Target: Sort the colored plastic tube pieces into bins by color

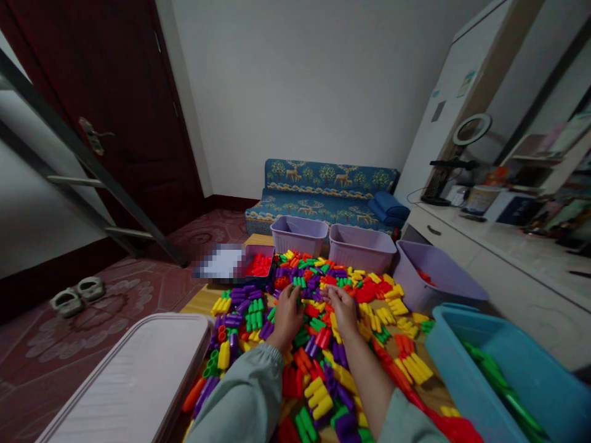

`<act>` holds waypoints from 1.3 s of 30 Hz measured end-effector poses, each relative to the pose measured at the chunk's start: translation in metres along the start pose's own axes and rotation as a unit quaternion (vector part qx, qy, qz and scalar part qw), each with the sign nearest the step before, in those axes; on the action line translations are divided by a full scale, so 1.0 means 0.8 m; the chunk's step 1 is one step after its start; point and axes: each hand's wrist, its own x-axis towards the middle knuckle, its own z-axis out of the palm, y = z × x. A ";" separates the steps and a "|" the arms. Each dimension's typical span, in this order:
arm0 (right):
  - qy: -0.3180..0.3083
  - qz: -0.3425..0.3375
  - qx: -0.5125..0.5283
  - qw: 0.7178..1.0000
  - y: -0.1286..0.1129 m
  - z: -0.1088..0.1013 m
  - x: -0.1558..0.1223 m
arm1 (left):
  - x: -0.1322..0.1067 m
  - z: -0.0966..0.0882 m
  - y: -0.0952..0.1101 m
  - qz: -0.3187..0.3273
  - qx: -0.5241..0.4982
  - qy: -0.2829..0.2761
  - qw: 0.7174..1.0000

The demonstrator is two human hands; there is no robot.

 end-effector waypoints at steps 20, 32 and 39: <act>-0.280 -0.217 -0.480 0.803 -0.023 0.027 -0.047 | -0.001 -0.022 0.025 -0.075 -0.185 0.071 0.977; -0.164 -0.150 -0.322 0.920 -0.016 0.013 -0.039 | -0.005 -0.024 0.032 -0.097 -0.236 0.048 0.966; -0.212 -0.139 -0.245 0.936 -0.023 0.013 -0.040 | -0.006 -0.018 0.036 -0.125 -0.286 -0.068 0.948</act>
